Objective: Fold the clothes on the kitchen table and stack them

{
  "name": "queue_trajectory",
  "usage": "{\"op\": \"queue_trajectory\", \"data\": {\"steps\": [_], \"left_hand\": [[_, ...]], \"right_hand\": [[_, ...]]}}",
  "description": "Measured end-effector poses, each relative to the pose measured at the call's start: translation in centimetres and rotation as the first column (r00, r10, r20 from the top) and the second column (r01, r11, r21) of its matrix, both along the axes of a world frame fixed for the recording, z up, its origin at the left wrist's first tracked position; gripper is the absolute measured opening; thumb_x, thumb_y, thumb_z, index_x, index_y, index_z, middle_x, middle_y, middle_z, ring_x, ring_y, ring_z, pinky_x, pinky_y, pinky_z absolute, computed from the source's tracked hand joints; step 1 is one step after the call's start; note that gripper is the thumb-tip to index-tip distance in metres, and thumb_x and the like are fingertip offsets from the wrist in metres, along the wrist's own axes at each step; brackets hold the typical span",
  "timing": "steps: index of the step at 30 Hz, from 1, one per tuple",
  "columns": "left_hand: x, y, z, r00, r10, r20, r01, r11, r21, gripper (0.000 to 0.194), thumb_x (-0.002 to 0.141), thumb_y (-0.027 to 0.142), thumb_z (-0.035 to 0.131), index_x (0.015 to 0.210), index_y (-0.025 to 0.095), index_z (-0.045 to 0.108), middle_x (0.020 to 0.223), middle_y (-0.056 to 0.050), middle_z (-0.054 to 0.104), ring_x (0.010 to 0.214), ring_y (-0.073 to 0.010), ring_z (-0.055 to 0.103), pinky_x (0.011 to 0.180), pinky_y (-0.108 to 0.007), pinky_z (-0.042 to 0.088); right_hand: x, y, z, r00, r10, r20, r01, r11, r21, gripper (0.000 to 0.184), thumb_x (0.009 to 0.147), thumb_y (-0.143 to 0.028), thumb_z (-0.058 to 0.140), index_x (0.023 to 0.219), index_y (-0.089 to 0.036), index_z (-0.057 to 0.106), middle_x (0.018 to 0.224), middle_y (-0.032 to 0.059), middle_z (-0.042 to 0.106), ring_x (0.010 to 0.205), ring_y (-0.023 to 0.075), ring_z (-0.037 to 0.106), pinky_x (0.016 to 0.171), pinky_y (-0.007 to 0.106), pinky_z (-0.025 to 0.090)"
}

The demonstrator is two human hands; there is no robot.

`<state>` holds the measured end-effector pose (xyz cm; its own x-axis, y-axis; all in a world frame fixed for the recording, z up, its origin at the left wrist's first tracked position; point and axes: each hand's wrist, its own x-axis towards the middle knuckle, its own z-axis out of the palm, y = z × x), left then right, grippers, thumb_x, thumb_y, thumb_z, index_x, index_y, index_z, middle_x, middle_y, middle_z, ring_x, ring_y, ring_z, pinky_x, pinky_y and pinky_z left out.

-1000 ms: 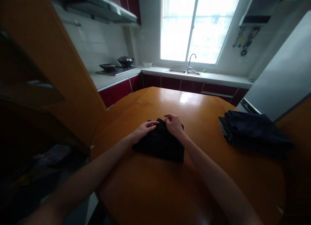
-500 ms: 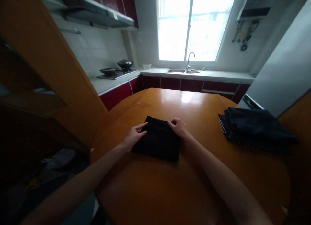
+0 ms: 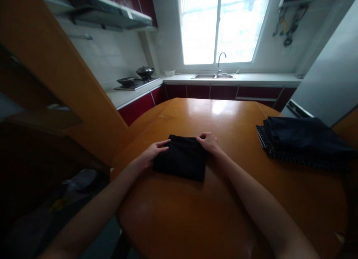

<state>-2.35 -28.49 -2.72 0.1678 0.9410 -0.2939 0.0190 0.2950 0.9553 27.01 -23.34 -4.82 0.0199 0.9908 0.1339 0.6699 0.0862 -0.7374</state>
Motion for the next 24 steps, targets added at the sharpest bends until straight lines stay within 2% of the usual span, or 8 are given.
{"op": "queue_trajectory", "data": {"steps": [4,8,11,15,17,19,22,24], "left_hand": [[-0.8,-0.5,0.6,0.968,-0.137,-0.209,0.163,0.980,0.113,0.080,0.082,0.042,0.079,0.153,0.024,0.045,0.152,-0.010,0.051,0.135,-0.0284,0.054,0.113,-0.041,0.044],[-1.5,-0.9,1.7,0.876,-0.179,-0.448,0.314,0.917,0.247,0.091,0.076,0.041,0.082,0.155,0.025,0.041,0.163,-0.008,0.034,0.149,-0.0299,0.034,0.123,-0.042,0.028],[-2.2,-0.6,1.8,0.836,-0.205,-0.509,0.382,0.884,0.271,0.091,0.075,0.040,0.082,0.155,0.023,0.042,0.163,-0.009,0.034,0.150,-0.0302,0.031,0.125,-0.043,0.022],[-3.3,-0.1,1.5,0.766,-0.230,-0.600,0.466,0.842,0.272,0.089,0.076,0.036,0.080,0.155,0.025,0.041,0.163,-0.011,0.034,0.136,-0.0306,0.051,0.114,-0.044,0.042],[-3.2,0.0,1.7,0.699,-0.162,-0.696,0.456,0.851,0.260,0.090,0.076,0.034,0.079,0.156,0.025,0.039,0.166,-0.013,0.025,0.123,-0.0295,0.061,0.103,-0.043,0.052],[-2.0,0.2,2.2,0.605,-0.028,-0.796,0.444,0.842,0.308,0.081,0.081,0.034,0.074,0.155,0.021,0.042,0.166,-0.016,0.019,0.122,-0.0304,0.062,0.104,-0.043,0.051],[1.8,0.9,2.9,0.506,0.089,-0.858,0.600,0.678,0.424,0.060,0.095,0.036,0.057,0.151,0.018,0.046,0.165,-0.013,0.027,0.143,-0.0295,0.043,0.120,-0.041,0.034],[4.6,1.4,2.8,0.441,0.027,-0.897,0.741,0.553,0.380,0.057,0.102,0.039,0.044,0.155,0.017,0.039,0.165,-0.011,0.030,0.151,-0.0255,0.029,0.124,-0.040,0.024]], "right_hand": [[-0.6,-0.2,0.2,0.999,-0.034,0.029,0.035,0.999,-0.017,0.024,0.085,-0.043,0.066,0.081,-0.022,0.076,0.086,0.0035,0.078,0.084,0.0200,0.071,0.080,0.029,0.049],[-0.7,-0.4,0.1,0.997,-0.060,0.049,0.060,0.998,-0.003,0.024,0.085,-0.044,0.066,0.081,-0.023,0.076,0.086,0.0027,0.078,0.085,0.0203,0.072,0.084,0.031,0.048],[-0.7,-0.4,0.0,0.996,-0.051,0.070,0.051,0.999,0.012,0.025,0.086,-0.046,0.065,0.082,-0.024,0.076,0.087,0.0026,0.078,0.088,0.0209,0.072,0.088,0.033,0.046],[-0.8,-0.2,-0.2,0.994,-0.052,0.101,0.050,0.999,0.019,0.027,0.086,-0.047,0.064,0.083,-0.024,0.076,0.089,0.0028,0.078,0.090,0.0222,0.071,0.094,0.037,0.044],[-0.9,-0.1,-0.3,0.992,-0.059,0.109,0.058,0.998,0.017,0.027,0.086,-0.048,0.064,0.084,-0.024,0.076,0.089,0.0033,0.078,0.090,0.0225,0.071,0.093,0.037,0.044],[-1.0,0.0,-0.4,0.991,-0.065,0.118,0.064,0.998,0.017,0.027,0.086,-0.048,0.064,0.084,-0.024,0.077,0.089,0.0035,0.078,0.091,0.0228,0.071,0.093,0.037,0.044],[-1.0,0.1,-0.3,0.990,-0.066,0.127,0.066,0.998,0.008,0.026,0.085,-0.048,0.064,0.083,-0.024,0.077,0.089,0.0035,0.079,0.092,0.0231,0.071,0.093,0.037,0.044],[-1.0,0.0,-0.2,0.990,-0.065,0.126,0.065,0.998,0.003,0.027,0.085,-0.048,0.064,0.083,-0.024,0.076,0.090,0.0036,0.079,0.091,0.0230,0.072,0.090,0.036,0.045]]}}
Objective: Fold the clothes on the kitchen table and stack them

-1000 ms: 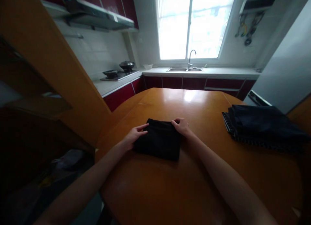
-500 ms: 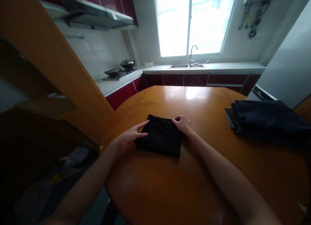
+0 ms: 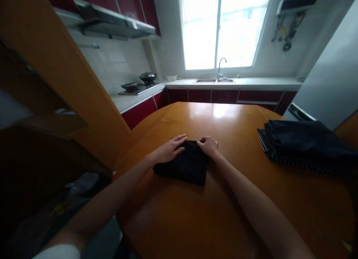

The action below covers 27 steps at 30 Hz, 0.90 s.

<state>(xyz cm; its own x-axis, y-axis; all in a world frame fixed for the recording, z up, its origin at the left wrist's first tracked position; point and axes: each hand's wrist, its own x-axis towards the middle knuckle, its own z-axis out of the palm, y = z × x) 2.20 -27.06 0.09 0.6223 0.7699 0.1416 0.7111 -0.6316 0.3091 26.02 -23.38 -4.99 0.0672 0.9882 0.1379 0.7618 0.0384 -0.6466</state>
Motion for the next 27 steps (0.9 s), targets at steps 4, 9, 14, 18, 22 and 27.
{"op": "queue_trajectory", "data": {"steps": [4,9,14,18,22,27], "left_hand": [[2.6,0.5,-1.8,0.973,-0.106,-0.206,0.076,0.986,-0.148,0.071,0.105,0.056,0.030,0.163,0.017,0.017,0.169,-0.011,0.015,0.157,-0.0264,0.010,0.125,-0.051,0.009],[0.4,0.9,-3.8,0.970,0.056,-0.235,-0.091,0.986,-0.139,0.069,0.105,0.059,0.016,0.163,0.022,0.018,0.170,-0.006,0.008,0.157,-0.0249,0.002,0.124,-0.055,0.002],[-0.9,1.2,-2.9,0.968,0.134,-0.214,-0.174,0.967,-0.184,0.068,0.105,0.058,0.028,0.163,0.024,0.020,0.169,-0.008,0.008,0.157,-0.0301,0.000,0.121,-0.063,-0.003],[-0.1,-1.1,-1.6,0.991,-0.069,-0.116,0.050,0.986,-0.158,0.062,0.104,0.053,0.038,0.161,0.028,0.029,0.169,-0.006,0.014,0.157,-0.0306,0.004,0.122,-0.059,-0.007],[0.3,-4.5,-1.5,0.951,-0.299,-0.075,0.281,0.941,-0.188,0.060,0.101,0.055,0.046,0.158,0.040,0.033,0.170,0.003,0.008,0.157,-0.0297,0.006,0.125,-0.051,0.003],[-0.7,-5.9,-0.8,0.941,-0.330,-0.069,0.312,0.930,-0.197,0.063,0.097,0.057,0.054,0.156,0.045,0.034,0.169,0.006,0.009,0.156,-0.0342,0.003,0.124,-0.056,0.001]], "right_hand": [[-0.1,-0.2,0.3,1.000,-0.008,-0.005,0.008,1.000,0.001,0.026,0.084,-0.047,0.065,0.083,-0.024,0.076,0.091,0.0037,0.079,0.092,0.0228,0.072,0.090,0.035,0.045],[-0.2,0.0,0.4,0.999,-0.028,0.016,0.028,0.999,-0.030,0.025,0.082,-0.048,0.067,0.085,-0.026,0.078,0.092,0.0034,0.079,0.097,0.0247,0.071,0.099,0.041,0.041],[0.0,0.3,0.5,1.000,-0.018,0.009,0.019,0.999,-0.050,0.026,0.082,-0.049,0.068,0.084,-0.025,0.078,0.092,0.0034,0.079,0.096,0.0243,0.071,0.101,0.042,0.039],[-0.1,0.1,0.5,1.000,-0.023,0.008,0.023,0.999,-0.047,0.025,0.082,-0.048,0.067,0.084,-0.025,0.078,0.090,0.0028,0.079,0.095,0.0237,0.071,0.100,0.040,0.040],[-0.1,0.0,0.5,1.000,-0.021,0.009,0.021,0.999,-0.040,0.025,0.082,-0.048,0.067,0.085,-0.026,0.078,0.089,0.0024,0.079,0.095,0.0231,0.072,0.099,0.038,0.040],[-0.2,0.1,0.3,1.000,-0.023,0.015,0.024,0.999,-0.037,0.027,0.083,-0.049,0.066,0.084,-0.026,0.078,0.090,0.0026,0.079,0.094,0.0228,0.072,0.099,0.038,0.041]]}}
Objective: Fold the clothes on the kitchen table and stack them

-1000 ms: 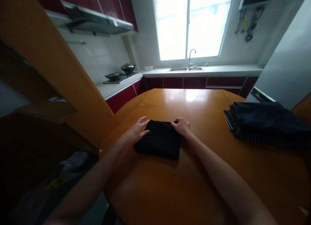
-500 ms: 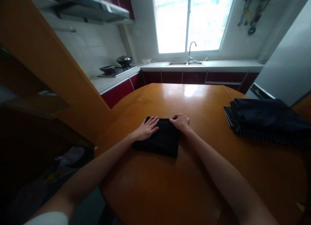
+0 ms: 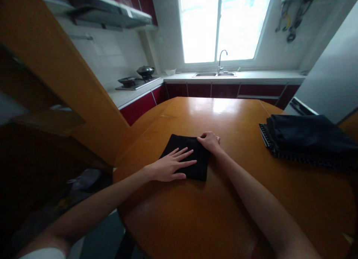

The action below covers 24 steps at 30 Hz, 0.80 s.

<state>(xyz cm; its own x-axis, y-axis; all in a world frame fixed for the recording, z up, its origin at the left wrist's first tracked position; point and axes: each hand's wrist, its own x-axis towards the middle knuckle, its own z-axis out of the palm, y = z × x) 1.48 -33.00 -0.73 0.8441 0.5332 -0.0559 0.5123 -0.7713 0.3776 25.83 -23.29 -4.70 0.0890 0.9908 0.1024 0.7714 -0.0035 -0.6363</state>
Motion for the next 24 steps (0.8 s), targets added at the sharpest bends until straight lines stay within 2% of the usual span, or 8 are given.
{"op": "queue_trajectory", "data": {"steps": [3,6,9,11,15,19,21,24], "left_hand": [[0.0,1.6,1.4,1.000,-0.014,-0.025,0.012,0.996,-0.083,0.057,0.103,0.056,0.043,0.157,0.043,0.031,0.169,0.006,0.013,0.156,-0.0311,0.005,0.125,-0.055,0.005],[0.8,4.5,1.8,0.998,0.066,0.010,-0.065,0.998,-0.019,0.055,0.107,0.051,0.032,0.159,0.035,0.033,0.167,0.001,0.023,0.156,-0.0263,0.013,0.125,-0.049,0.008],[1.5,7.3,0.3,0.986,0.168,0.015,-0.168,0.981,0.101,0.058,0.105,0.054,0.036,0.158,0.030,0.034,0.166,-0.004,0.027,0.156,-0.0270,0.015,0.125,-0.049,0.007],[1.4,8.3,-1.3,0.981,0.195,-0.017,-0.192,0.974,0.119,0.060,0.104,0.056,0.037,0.159,0.032,0.032,0.167,-0.004,0.024,0.156,-0.0286,0.013,0.124,-0.054,0.005],[0.9,8.7,-3.3,0.972,0.232,-0.020,-0.229,0.967,0.114,0.059,0.104,0.057,0.034,0.160,0.036,0.029,0.168,-0.002,0.022,0.156,-0.0292,0.012,0.123,-0.056,0.000],[0.7,8.6,-3.5,0.954,0.300,0.006,-0.298,0.947,0.116,0.058,0.105,0.056,0.032,0.159,0.035,0.032,0.168,-0.001,0.022,0.156,-0.0290,0.012,0.123,-0.055,-0.002],[0.8,8.6,-3.4,0.947,0.322,0.005,-0.321,0.940,0.116,0.058,0.105,0.056,0.032,0.158,0.033,0.034,0.167,-0.002,0.023,0.156,-0.0291,0.012,0.123,-0.055,-0.003],[0.7,8.7,-3.4,0.941,0.339,0.008,-0.338,0.933,0.123,0.058,0.104,0.055,0.033,0.157,0.032,0.036,0.167,-0.003,0.025,0.156,-0.0282,0.013,0.123,-0.053,-0.004]], "right_hand": [[0.0,0.1,-0.2,1.000,0.000,-0.002,0.000,1.000,0.002,0.028,0.083,-0.050,0.065,0.085,-0.025,0.079,0.090,0.0026,0.079,0.094,0.0228,0.072,0.098,0.038,0.041],[0.1,0.2,-0.3,1.000,-0.006,-0.009,0.006,1.000,0.008,0.030,0.083,-0.052,0.065,0.086,-0.025,0.079,0.090,0.0028,0.079,0.093,0.0228,0.071,0.097,0.037,0.042],[0.2,0.2,-0.3,0.999,-0.022,-0.023,0.022,1.000,0.001,0.031,0.082,-0.054,0.066,0.085,-0.026,0.079,0.089,0.0027,0.079,0.091,0.0228,0.071,0.094,0.036,0.044],[0.2,0.2,-0.3,0.999,-0.022,-0.037,0.022,1.000,-0.003,0.030,0.081,-0.053,0.067,0.084,-0.025,0.079,0.088,0.0022,0.079,0.090,0.0225,0.071,0.093,0.035,0.044],[1.0,0.6,-0.5,0.999,0.001,-0.048,-0.001,1.000,0.018,0.030,0.088,-0.044,0.058,0.080,-0.022,0.077,0.083,0.0026,0.077,0.084,0.0208,0.070,0.085,0.032,0.046],[3.0,1.0,-0.8,0.996,-0.092,0.010,0.090,0.988,0.123,0.028,0.089,-0.037,0.055,0.081,-0.019,0.075,0.087,0.0078,0.077,0.084,0.0233,0.069,0.081,0.032,0.046],[3.9,0.8,-0.9,0.991,-0.126,-0.049,0.133,0.976,0.170,0.029,0.089,-0.036,0.052,0.085,-0.018,0.074,0.089,0.0106,0.076,0.085,0.0241,0.068,0.080,0.032,0.047],[4.2,-1.0,-0.7,0.964,-0.100,-0.246,0.169,0.945,0.279,0.037,0.093,-0.036,0.043,0.103,-0.015,0.071,0.100,0.0137,0.074,0.091,0.0244,0.068,0.082,0.033,0.049]]}}
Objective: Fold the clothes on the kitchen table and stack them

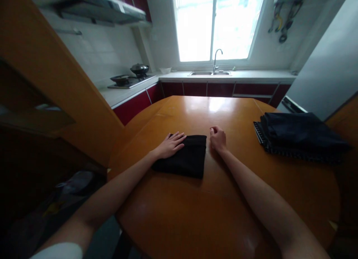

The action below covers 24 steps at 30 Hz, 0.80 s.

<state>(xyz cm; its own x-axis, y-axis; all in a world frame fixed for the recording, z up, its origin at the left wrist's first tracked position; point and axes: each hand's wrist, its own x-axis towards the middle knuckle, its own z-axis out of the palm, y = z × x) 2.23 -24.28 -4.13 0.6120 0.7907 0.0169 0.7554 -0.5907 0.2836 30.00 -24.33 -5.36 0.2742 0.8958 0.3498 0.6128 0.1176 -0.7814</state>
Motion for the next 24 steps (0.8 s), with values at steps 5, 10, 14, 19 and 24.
{"op": "queue_trajectory", "data": {"steps": [5,10,14,19,24], "left_hand": [[-0.1,0.1,-0.3,1.000,0.001,0.024,-0.001,1.000,0.002,0.058,0.104,0.055,0.035,0.157,0.032,0.036,0.167,-0.003,0.025,0.156,-0.0287,0.013,0.123,-0.054,-0.003],[-0.1,0.3,-0.4,1.000,-0.002,0.016,0.002,1.000,0.005,0.058,0.104,0.055,0.036,0.157,0.032,0.037,0.167,-0.003,0.025,0.155,-0.0285,0.014,0.123,-0.053,-0.003],[0.0,0.3,-0.4,0.999,0.002,0.035,-0.002,1.000,0.003,0.057,0.103,0.055,0.037,0.156,0.032,0.038,0.166,-0.003,0.027,0.155,-0.0288,0.015,0.123,-0.053,-0.004],[-0.1,0.4,-0.4,1.000,0.001,0.007,-0.002,1.000,0.016,0.058,0.104,0.055,0.036,0.157,0.033,0.037,0.167,-0.001,0.026,0.155,-0.0282,0.016,0.124,-0.052,-0.002],[-0.1,0.4,-0.6,1.000,0.007,0.014,-0.008,1.000,0.022,0.059,0.103,0.056,0.036,0.157,0.032,0.037,0.166,-0.002,0.027,0.155,-0.0286,0.016,0.124,-0.053,-0.001]], "right_hand": [[-1.7,-8.3,0.5,0.933,0.328,0.144,-0.355,0.902,0.247,0.037,0.095,-0.036,0.046,0.123,-0.022,0.065,0.124,0.0120,0.065,0.121,0.0267,0.057,0.104,0.043,0.045],[-2.8,-14.5,0.4,0.696,0.527,0.488,-0.637,0.766,0.082,0.071,0.079,-0.019,0.058,0.149,-0.028,0.047,0.153,0.0105,0.046,0.142,0.0322,0.038,0.116,0.055,0.031],[-3.6,-14.3,0.0,0.652,0.515,0.556,-0.624,0.782,0.007,0.083,0.070,-0.011,0.055,0.151,-0.024,0.045,0.159,0.0117,0.039,0.148,0.0328,0.029,0.119,0.058,0.024],[-4.3,-14.0,0.2,0.623,0.496,0.605,-0.615,0.789,-0.013,0.079,0.072,-0.004,0.048,0.149,-0.018,0.049,0.160,0.0117,0.040,0.151,0.0281,0.025,0.123,0.053,0.018],[-3.3,-14.6,0.2,0.599,0.491,0.632,-0.605,0.795,-0.045,0.080,0.075,-0.002,0.045,0.153,-0.020,0.044,0.163,0.0110,0.035,0.154,0.0276,0.020,0.123,0.055,0.016]]}}
